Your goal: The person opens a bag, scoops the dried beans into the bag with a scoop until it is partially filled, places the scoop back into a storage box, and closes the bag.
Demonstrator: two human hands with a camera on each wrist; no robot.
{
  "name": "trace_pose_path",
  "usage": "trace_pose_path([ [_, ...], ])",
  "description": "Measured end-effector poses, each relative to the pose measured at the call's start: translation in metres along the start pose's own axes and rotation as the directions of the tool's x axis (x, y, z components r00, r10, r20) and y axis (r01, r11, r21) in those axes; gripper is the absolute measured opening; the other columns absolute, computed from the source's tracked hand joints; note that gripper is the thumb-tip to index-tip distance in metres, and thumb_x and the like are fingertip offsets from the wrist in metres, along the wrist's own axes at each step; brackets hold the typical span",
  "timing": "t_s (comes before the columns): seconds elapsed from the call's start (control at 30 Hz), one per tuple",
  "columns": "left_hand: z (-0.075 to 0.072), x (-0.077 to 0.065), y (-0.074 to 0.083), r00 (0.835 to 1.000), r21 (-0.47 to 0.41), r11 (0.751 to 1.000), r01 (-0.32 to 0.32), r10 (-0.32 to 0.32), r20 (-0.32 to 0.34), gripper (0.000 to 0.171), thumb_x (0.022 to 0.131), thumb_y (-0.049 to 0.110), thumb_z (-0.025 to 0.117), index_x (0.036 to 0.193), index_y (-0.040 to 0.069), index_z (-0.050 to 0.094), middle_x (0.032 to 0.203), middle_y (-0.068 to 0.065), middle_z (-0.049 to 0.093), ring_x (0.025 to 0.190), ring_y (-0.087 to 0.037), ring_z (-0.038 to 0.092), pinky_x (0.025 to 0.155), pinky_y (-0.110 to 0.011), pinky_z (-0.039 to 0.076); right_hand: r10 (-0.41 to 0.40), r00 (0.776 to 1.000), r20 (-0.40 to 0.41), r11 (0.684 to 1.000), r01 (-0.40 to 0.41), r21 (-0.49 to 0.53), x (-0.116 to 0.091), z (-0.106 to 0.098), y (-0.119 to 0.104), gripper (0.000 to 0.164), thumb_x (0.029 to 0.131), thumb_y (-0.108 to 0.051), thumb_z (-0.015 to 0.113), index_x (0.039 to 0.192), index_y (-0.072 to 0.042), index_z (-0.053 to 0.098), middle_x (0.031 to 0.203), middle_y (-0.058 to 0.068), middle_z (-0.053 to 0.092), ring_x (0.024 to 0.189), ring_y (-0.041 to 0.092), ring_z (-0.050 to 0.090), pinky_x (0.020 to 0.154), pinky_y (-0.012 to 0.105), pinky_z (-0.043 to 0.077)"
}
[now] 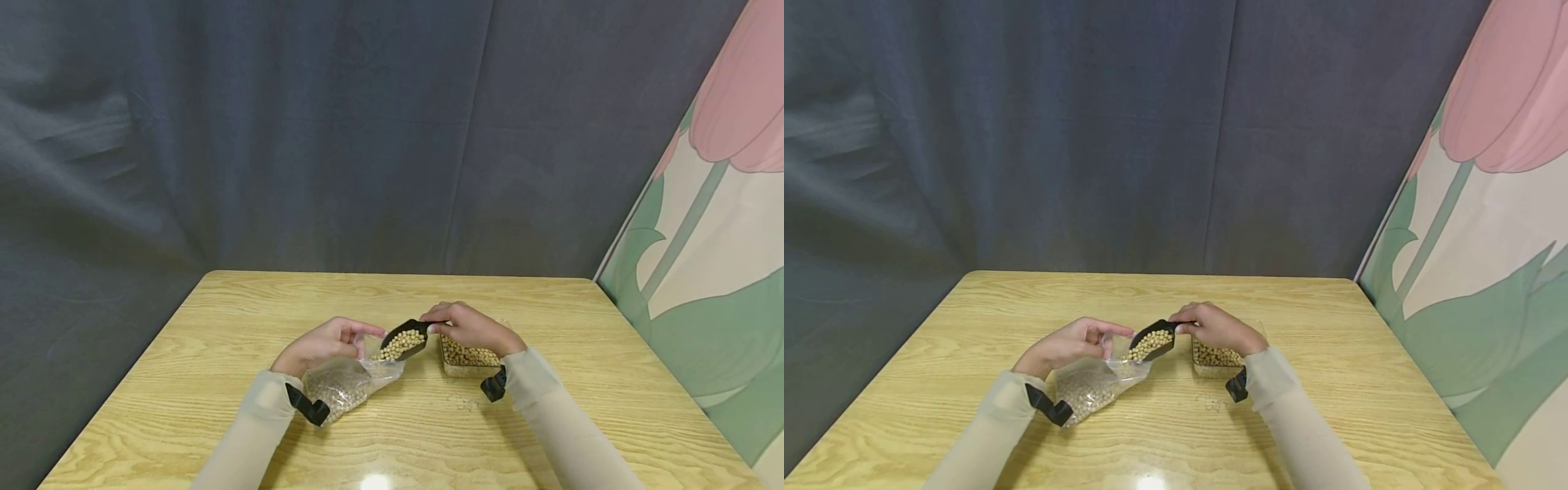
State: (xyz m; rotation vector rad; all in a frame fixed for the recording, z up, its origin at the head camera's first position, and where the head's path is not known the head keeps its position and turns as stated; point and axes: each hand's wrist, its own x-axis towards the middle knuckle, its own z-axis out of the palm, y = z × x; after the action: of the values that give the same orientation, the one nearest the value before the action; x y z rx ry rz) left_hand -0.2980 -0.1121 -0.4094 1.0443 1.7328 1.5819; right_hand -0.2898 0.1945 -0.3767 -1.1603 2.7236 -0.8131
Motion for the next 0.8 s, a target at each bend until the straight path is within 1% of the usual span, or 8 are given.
trace_pose_path([
  [0.13,-0.0001,-0.0005,-0.0002,1.000,-0.003,1.000,-0.004,0.004,-0.003,0.055,0.083,-0.012,0.048,0.136,-0.020,0.036,0.072,0.010,0.065,0.072,-0.004,0.061,0.086,-0.024,0.048,-0.014,1.000,0.002,1.000,0.014,-0.023,0.0012,-0.0013,-0.0018,0.031,0.097,-0.012,0.054,0.125,-0.002,0.064,0.120,0.012,0.066,0.112,0.027,0.060,0.094,0.043,0.049],
  [0.43,-0.0004,-0.0014,-0.0002,1.000,-0.008,1.000,-0.010,0.010,-0.002,0.055,0.082,-0.014,0.047,0.136,-0.020,0.036,0.072,0.010,0.065,0.072,-0.004,0.061,0.084,-0.023,0.048,-0.050,0.999,0.017,0.997,0.051,-0.063,0.0036,-0.0051,-0.0066,0.030,0.097,-0.010,0.053,0.124,-0.001,0.064,0.119,0.012,0.066,0.110,0.026,0.061,0.093,0.041,0.049],
  [0.7,-0.0001,-0.0018,0.0015,1.000,0.015,1.000,-0.009,0.009,-0.008,0.056,0.082,-0.013,0.046,0.136,-0.020,0.035,0.071,0.009,0.065,0.071,-0.006,0.061,0.088,-0.025,0.046,-0.084,0.996,0.014,0.990,0.085,-0.112,0.0066,-0.0071,-0.0082,0.028,0.096,-0.009,0.054,0.121,-0.002,0.066,0.115,0.010,0.068,0.107,0.024,0.062,0.092,0.041,0.050],
  [0.8,-0.0001,-0.0017,0.0015,1.000,0.020,1.000,-0.013,0.013,-0.007,0.055,0.082,-0.013,0.047,0.136,-0.020,0.036,0.072,0.008,0.065,0.071,-0.006,0.062,0.090,-0.027,0.047,-0.083,0.996,0.018,0.989,0.084,-0.120,0.0070,-0.0080,-0.0100,0.028,0.096,-0.008,0.054,0.121,-0.002,0.066,0.115,0.010,0.068,0.106,0.024,0.062,0.091,0.040,0.050],
])
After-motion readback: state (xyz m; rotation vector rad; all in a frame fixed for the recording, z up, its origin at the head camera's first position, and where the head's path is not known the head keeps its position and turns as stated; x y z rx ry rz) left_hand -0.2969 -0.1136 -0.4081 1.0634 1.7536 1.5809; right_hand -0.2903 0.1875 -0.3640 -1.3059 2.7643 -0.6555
